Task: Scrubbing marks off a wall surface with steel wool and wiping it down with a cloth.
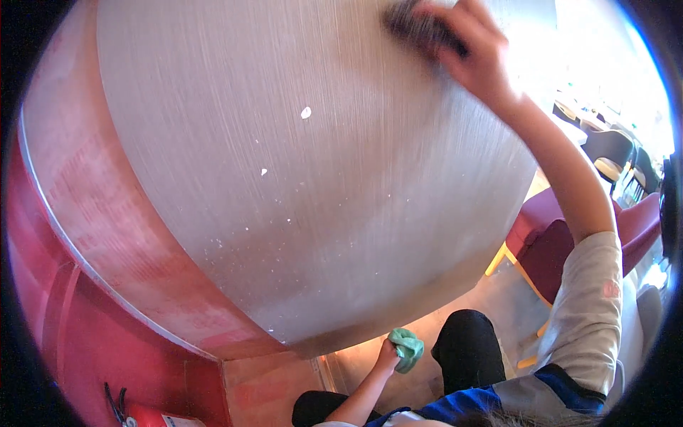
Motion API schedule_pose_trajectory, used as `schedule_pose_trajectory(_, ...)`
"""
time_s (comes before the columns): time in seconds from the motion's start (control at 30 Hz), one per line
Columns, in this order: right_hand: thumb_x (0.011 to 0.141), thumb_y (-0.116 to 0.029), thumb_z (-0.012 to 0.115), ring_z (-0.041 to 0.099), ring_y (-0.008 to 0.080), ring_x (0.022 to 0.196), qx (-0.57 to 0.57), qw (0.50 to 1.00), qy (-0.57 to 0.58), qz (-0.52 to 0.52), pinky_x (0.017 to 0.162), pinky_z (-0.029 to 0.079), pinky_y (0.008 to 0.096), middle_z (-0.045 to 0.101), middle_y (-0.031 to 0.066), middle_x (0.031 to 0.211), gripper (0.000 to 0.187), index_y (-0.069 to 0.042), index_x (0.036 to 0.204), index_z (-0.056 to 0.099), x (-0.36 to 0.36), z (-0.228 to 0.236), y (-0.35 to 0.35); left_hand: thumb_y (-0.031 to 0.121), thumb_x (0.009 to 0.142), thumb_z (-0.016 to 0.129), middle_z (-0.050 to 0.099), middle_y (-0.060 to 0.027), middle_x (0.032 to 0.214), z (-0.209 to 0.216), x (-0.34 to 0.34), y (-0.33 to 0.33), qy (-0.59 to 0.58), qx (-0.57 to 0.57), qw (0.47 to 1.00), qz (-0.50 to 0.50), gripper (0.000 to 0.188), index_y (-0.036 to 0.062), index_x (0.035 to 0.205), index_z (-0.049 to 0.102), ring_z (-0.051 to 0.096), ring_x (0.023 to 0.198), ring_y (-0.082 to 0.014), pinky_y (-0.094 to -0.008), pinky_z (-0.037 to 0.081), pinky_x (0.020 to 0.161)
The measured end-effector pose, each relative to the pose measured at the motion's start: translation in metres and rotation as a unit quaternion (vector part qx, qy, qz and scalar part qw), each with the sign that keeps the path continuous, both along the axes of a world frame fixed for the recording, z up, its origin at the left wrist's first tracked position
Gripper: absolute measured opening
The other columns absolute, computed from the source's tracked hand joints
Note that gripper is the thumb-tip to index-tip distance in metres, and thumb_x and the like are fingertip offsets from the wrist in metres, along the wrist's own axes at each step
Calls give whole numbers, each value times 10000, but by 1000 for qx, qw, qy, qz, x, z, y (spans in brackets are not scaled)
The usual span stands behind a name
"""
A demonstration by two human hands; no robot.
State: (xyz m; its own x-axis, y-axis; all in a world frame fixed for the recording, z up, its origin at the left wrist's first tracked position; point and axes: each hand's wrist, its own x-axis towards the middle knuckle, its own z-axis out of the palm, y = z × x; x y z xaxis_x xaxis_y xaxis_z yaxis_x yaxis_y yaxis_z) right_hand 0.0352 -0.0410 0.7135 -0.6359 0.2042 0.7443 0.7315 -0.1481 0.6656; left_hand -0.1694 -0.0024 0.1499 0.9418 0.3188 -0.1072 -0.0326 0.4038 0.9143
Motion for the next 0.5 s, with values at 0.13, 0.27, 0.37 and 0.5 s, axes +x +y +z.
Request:
schedule_pose_trajectory(0.13, 563, 97, 685, 532, 246, 707, -99, 995, -13, -29, 641, 471, 334, 501, 95, 820, 559, -93, 1086, 638, -17, -25, -2, 162, 858, 604, 647, -38, 944, -10, -2, 5, -19, 1, 1000, 12, 154, 80, 989, 612, 629, 874, -164, -332, 506, 808)
schedule_pose_trajectory(0.27, 606, 79, 675, 551, 252, 730, 15, 998, 59, 17, 669, 478, 330, 519, 98, 842, 518, -86, 1094, 626, -5, -8, 0, 177, 865, 600, 644, -36, 954, -3, 2, 1, -18, -3, 1000, -10, 163, 82, 998, 611, 624, 888, -160, -327, 504, 812)
schedule_pose_trajectory(0.37, 499, 52, 651, 504, 250, 663, -140, 990, -6, 9, 625, 443, 353, 483, 89, 758, 581, -88, 1063, 639, -36, -56, 20, 128, 846, 592, 652, -42, 982, -1, -3, 9, 34, -30, 999, 5, 180, 71, 1015, 613, 623, 933, -166, -326, 490, 844)
schedule_pose_trajectory(0.5, 583, -6, 688, 534, 316, 769, 27, 998, 48, 28, 699, 474, 401, 568, 114, 885, 483, -90, 1053, 617, -9, -11, 11, 186, 866, 600, 640, -35, 958, -9, 1, 3, 9, -23, 1000, -9, 175, 83, 1008, 609, 618, 892, -156, -330, 502, 813)
